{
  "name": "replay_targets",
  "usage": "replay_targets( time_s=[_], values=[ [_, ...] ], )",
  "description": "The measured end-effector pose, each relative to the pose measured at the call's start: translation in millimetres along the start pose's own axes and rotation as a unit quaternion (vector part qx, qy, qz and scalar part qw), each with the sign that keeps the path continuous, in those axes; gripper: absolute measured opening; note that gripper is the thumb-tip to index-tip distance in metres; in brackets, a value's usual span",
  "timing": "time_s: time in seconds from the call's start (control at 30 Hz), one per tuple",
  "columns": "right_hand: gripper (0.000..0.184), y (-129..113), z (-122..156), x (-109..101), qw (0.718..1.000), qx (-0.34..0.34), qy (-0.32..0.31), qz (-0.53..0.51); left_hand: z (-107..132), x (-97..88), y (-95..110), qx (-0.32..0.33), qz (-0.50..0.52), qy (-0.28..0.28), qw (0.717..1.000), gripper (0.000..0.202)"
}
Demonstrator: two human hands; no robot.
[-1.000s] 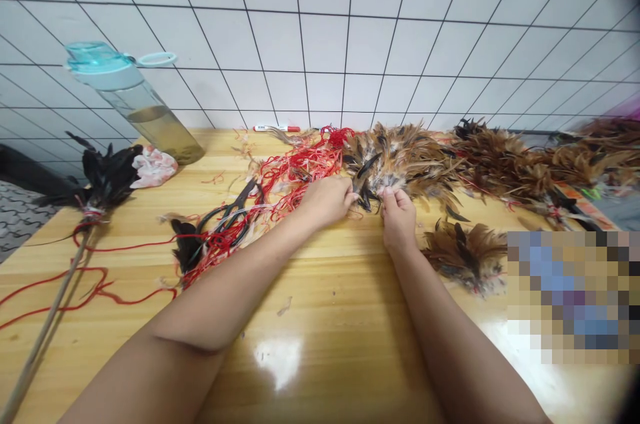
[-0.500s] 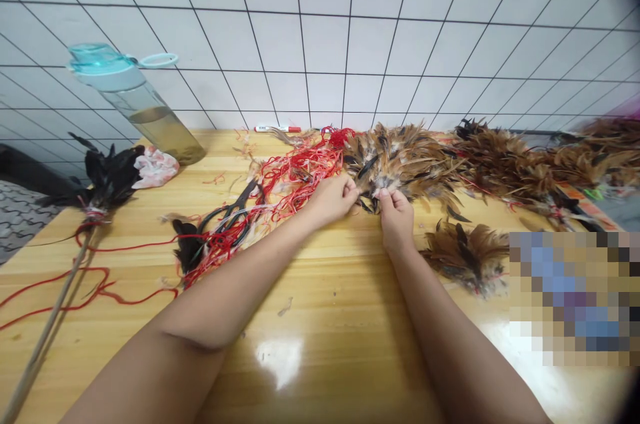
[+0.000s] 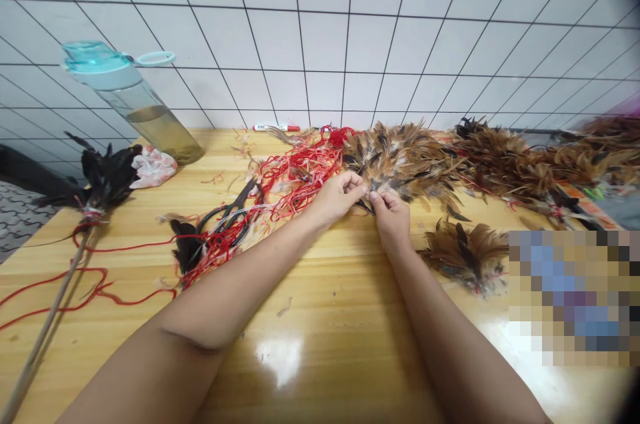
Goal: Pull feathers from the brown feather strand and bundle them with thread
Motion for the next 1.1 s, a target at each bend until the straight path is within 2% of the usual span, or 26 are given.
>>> replay_targets(
  time_s=[0.17, 0.37, 0.43, 0.53, 0.6, 0.67, 0.77, 0.9, 1.0, 1.1],
  values=[
    [0.021, 3.1, 0.8, 7.3, 0.999, 0.000, -0.030, -0.010, -1.7, -3.4, 6.0, 0.044, -0.040, 0.013, 0.998, 0.012],
    [0.023, -1.2, 0.8, 7.8, 0.999, -0.030, -0.036, 0.018, -0.3, 0.4, 6.8, 0.052, -0.069, -0.013, 0.996, 0.011],
    [0.023, -4.5, 1.3, 8.7, 0.997, -0.048, -0.044, 0.033, -0.6, -0.4, 4.7, 0.034, -0.041, -0.013, 0.999, 0.012],
    [0.023, -9.0, 2.5, 11.4, 0.994, -0.074, -0.063, 0.042, 0.0, -1.2, -4.5, -0.039, 0.025, -0.015, 0.999, 0.019],
    [0.023, -10.2, 2.9, 13.0, 0.993, -0.084, -0.073, 0.044, 2.6, 3.6, -8.9, -0.084, 0.056, -0.042, 0.994, 0.025],
    [0.023, -9.6, 3.0, 14.5, 0.992, -0.086, -0.081, 0.050, 4.7, 8.7, -8.2, -0.098, 0.081, -0.072, 0.989, 0.028],
    [0.025, -5.6, 3.4, 17.5, 0.992, -0.063, -0.099, 0.038, 5.1, 12.2, -8.2, -0.106, 0.124, -0.101, 0.981, 0.034],
    [0.031, -3.8, 8.5, 26.5, 0.987, -0.002, -0.154, -0.040, 5.3, 15.9, -17.6, -0.129, 0.162, -0.130, 0.970, 0.039],
    [0.032, -6.4, 12.3, 30.7, 0.980, 0.031, -0.179, -0.083, 4.0, 15.1, -23.7, -0.138, 0.175, -0.116, 0.968, 0.039],
    [0.030, -7.1, 11.8, 28.4, 0.981, 0.047, -0.166, -0.088, 1.7, 12.5, -25.8, -0.149, 0.203, -0.081, 0.964, 0.039]
  ],
)
Point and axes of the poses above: each hand's wrist, its own z-axis away from the middle knuckle, its own x-axis out of the palm, y = z × x, the point moved 10 cm from there along -z, towards the middle knuckle, and after that the axes turned 11 degrees about y, right-handed, at the moved point
